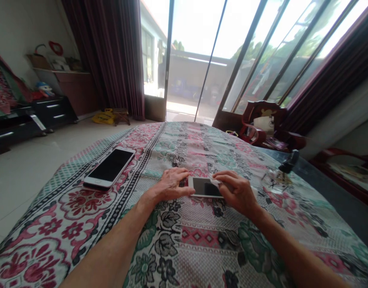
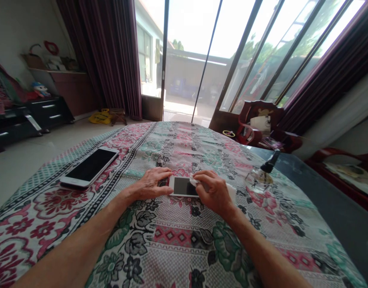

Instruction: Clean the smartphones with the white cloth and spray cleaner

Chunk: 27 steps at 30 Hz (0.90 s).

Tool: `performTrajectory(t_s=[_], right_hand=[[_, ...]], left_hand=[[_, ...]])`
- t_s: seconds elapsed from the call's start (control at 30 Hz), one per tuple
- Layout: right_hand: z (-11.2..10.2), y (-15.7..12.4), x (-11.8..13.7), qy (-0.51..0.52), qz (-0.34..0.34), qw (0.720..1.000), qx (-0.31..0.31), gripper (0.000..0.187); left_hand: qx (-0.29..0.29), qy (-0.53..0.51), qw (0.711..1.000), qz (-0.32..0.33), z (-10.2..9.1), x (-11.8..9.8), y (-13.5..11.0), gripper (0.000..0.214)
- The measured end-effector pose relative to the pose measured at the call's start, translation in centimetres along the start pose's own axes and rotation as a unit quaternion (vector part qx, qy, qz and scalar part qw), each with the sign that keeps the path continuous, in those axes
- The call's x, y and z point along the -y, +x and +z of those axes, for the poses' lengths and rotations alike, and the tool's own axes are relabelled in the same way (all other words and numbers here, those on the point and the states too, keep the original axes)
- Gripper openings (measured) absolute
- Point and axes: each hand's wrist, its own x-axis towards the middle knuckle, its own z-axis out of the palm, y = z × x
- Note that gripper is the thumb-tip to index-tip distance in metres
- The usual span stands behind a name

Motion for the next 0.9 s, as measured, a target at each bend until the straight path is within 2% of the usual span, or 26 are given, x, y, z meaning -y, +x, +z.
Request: performTrajectory(t_s=[0.07,0.13,0.47,0.63,0.7,0.77,0.83,0.9], right_hand=[[-0.5,0.0,-1.4,-0.025,0.02,0.999,-0.009,0.022],[-0.6,-0.2,-2.2,-0.038,0.023,0.999,-0.006,0.021],[-0.2,-0.6,-2.3,-0.012,-0.023,0.998,0.066,0.023],[-2.2,-0.2,-1.2,0.087,-0.001,0.982,0.166,0.026],[-3.2,0.2,-1.1,0.102,0.016,0.983,0.152,0.027],[-3.9,0.6,-1.3,0.084,0.026,0.992,0.094,0.027],[-3.9,0.7,-1.8,0.059,0.026,0.996,0.058,0.026],[-3.3,0.5,-2.3,0.042,0.015,0.997,0.061,0.026]], left_hand=[[-0.003,0.009,1.0,0.004,0.2,0.0,-0.1,0.068],[-0.009,0.021,1.0,0.009,0.5,0.1,0.0,0.073],[-0.006,0.045,0.999,0.012,0.6,0.0,0.1,0.066],[-0.001,0.05,0.999,0.016,0.6,0.3,0.1,0.066],[-0.003,0.05,0.999,0.021,0.7,0.5,0.2,0.066],[-0.004,0.049,0.998,0.026,0.8,0.6,0.2,0.066],[-0.005,0.046,0.999,0.027,0.9,0.7,0.2,0.066],[-0.005,0.045,0.999,0.026,0.9,0.8,0.3,0.067]])
